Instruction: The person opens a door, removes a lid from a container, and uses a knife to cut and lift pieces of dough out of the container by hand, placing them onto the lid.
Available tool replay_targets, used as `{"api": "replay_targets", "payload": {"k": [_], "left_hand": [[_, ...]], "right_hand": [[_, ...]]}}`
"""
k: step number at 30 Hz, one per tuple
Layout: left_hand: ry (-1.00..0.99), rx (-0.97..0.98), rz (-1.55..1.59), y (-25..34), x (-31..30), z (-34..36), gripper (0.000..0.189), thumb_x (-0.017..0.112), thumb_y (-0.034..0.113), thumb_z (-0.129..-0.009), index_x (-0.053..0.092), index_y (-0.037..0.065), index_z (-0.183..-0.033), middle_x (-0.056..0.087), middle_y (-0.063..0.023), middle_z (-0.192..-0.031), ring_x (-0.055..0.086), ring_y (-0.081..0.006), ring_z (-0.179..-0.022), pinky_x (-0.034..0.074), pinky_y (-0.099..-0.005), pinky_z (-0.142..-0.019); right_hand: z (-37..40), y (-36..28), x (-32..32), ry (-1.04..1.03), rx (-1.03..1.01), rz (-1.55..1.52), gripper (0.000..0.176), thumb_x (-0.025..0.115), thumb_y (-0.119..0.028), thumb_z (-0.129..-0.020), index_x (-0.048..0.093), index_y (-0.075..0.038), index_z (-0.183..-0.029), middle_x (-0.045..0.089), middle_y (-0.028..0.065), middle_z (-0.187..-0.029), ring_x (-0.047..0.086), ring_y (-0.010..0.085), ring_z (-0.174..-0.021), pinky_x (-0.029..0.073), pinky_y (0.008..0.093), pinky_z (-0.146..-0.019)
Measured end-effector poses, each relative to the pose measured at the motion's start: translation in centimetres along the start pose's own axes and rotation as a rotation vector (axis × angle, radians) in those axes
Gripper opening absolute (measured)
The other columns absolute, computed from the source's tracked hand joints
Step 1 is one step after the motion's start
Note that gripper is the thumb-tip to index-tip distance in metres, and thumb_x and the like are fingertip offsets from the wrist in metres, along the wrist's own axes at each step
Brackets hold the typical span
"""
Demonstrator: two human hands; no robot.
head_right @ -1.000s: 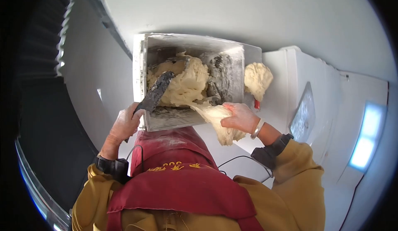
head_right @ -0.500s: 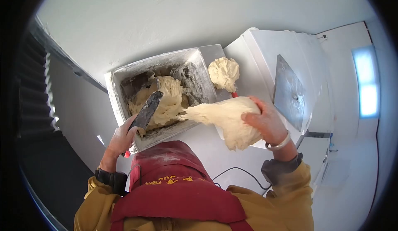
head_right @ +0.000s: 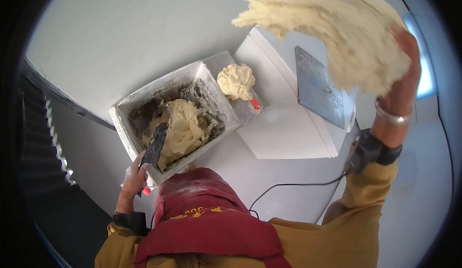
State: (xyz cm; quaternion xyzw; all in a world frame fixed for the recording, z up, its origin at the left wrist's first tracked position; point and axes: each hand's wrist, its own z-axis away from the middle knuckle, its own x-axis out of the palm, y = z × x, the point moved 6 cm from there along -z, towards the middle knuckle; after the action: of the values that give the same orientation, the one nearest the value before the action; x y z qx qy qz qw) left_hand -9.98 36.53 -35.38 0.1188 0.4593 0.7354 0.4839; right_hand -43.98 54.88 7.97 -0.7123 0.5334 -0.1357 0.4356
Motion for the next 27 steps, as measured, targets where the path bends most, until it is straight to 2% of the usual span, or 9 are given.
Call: {"api": "replay_targets", "payload": {"k": [4,6,10,12,15,19,23,25,27], "left_hand": [[0.042,-0.009,-0.004,0.2,0.1,0.6,0.045,0.047,0.011,-0.087,0.043,0.006,-0.132,0.049,-0.0058,-0.057,0.048,-0.0126,-0.047,0.044,-0.0314,-0.047],[0.099,0.000,-0.015,0.2,-0.6,0.9,0.045,0.047,0.011,-0.087,0.043,0.005,-0.131,0.049,-0.0056,-0.057,0.047,-0.0124,-0.046,0.043,-0.0311,-0.047],[0.206,-0.074,0.017,-0.2,-0.7,1.4,0.046,0.046,0.010,-0.087,0.043,0.004,-0.132,0.048,-0.0055,-0.056,0.046,-0.0121,-0.046,0.042,-0.0312,-0.046],[0.245,-0.116,0.048,-0.3,-0.4,1.3,0.046,0.045,0.010,-0.087,0.042,0.004,-0.132,0.047,-0.0052,-0.055,0.045,-0.0116,-0.045,0.041,-0.0311,-0.045],[0.276,-0.176,0.115,-0.2,1.1,0.9,0.045,0.044,0.010,-0.087,0.042,0.004,-0.132,0.047,-0.0041,-0.054,0.042,-0.0103,-0.042,0.038,-0.0296,-0.040],[0.268,-0.231,0.176,0.9,3.1,0.6,0.045,0.044,0.012,-0.089,0.041,0.004,-0.133,0.045,-0.0026,-0.053,0.038,-0.0087,-0.038,0.035,-0.0268,-0.036],[0.342,-0.184,0.173,2.1,3.9,-1.0,0.046,0.044,0.013,-0.089,0.040,0.007,-0.134,0.043,-0.0023,-0.051,0.041,-0.0087,-0.038,0.035,-0.0266,-0.036],[0.382,-0.198,0.172,2.0,4.2,-0.9,0.046,0.045,0.014,-0.089,0.040,0.009,-0.134,0.043,-0.0023,-0.051,0.041,-0.0086,-0.039,0.036,-0.0267,-0.036],[0.421,-0.203,0.179,1.7,4.6,-0.7,0.046,0.045,0.015,-0.089,0.041,0.010,-0.134,0.043,-0.0020,-0.051,0.041,-0.0085,-0.039,0.036,-0.0267,-0.036]], "right_hand": [[-3.3,3.5,1.0,-0.140,-0.166,0.299,0.031,0.054,-0.025,-0.082,0.058,0.002,-0.097,0.060,0.0032,-0.085,0.055,0.0120,-0.074,0.044,0.0249,-0.068],[-4.4,8.6,1.9,-0.154,-0.049,0.141,0.030,0.058,-0.026,-0.081,0.059,0.000,-0.096,0.062,0.0049,-0.084,0.057,0.0134,-0.074,0.045,0.0266,-0.067],[-2.3,20.1,6.4,-0.230,0.064,0.995,0.061,0.065,-0.032,-0.078,0.042,-0.008,-0.129,0.063,0.0188,-0.098,0.062,0.0283,-0.089,0.049,0.0364,-0.077],[2.4,33.3,10.0,-0.348,-0.257,0.743,0.082,0.067,-0.034,-0.075,0.024,-0.017,-0.142,0.053,0.0243,-0.117,0.054,0.0368,-0.105,0.044,0.0438,-0.089],[10.7,42.7,14.5,-0.506,0.150,1.145,0.082,0.065,-0.045,-0.074,0.027,-0.019,-0.142,0.045,0.0190,-0.128,0.043,0.0396,-0.113,0.040,0.0445,-0.092],[8.6,43.4,15.8,-0.784,0.291,0.949,0.093,0.066,-0.054,-0.068,0.024,-0.020,-0.143,0.036,0.0201,-0.136,0.038,0.0395,-0.115,0.030,0.0439,-0.101],[8.4,44.2,15.5,-0.881,0.114,1.039,0.100,0.067,-0.056,-0.066,0.019,-0.017,-0.145,0.034,0.0261,-0.136,0.032,0.0379,-0.127,0.028,0.0458,-0.102],[6.9,46.0,14.2,-1.122,0.439,0.699,0.101,0.067,-0.053,-0.070,0.011,-0.016,-0.146,0.027,0.0243,-0.143,0.031,0.0425,-0.128,0.030,0.0370,-0.104],[4.3,41.5,14.0,-1.063,0.245,0.290,0.087,0.068,-0.036,-0.077,0.018,-0.017,-0.145,0.035,0.0182,-0.140,0.033,0.0390,-0.129,0.029,0.0353,-0.106]]}}
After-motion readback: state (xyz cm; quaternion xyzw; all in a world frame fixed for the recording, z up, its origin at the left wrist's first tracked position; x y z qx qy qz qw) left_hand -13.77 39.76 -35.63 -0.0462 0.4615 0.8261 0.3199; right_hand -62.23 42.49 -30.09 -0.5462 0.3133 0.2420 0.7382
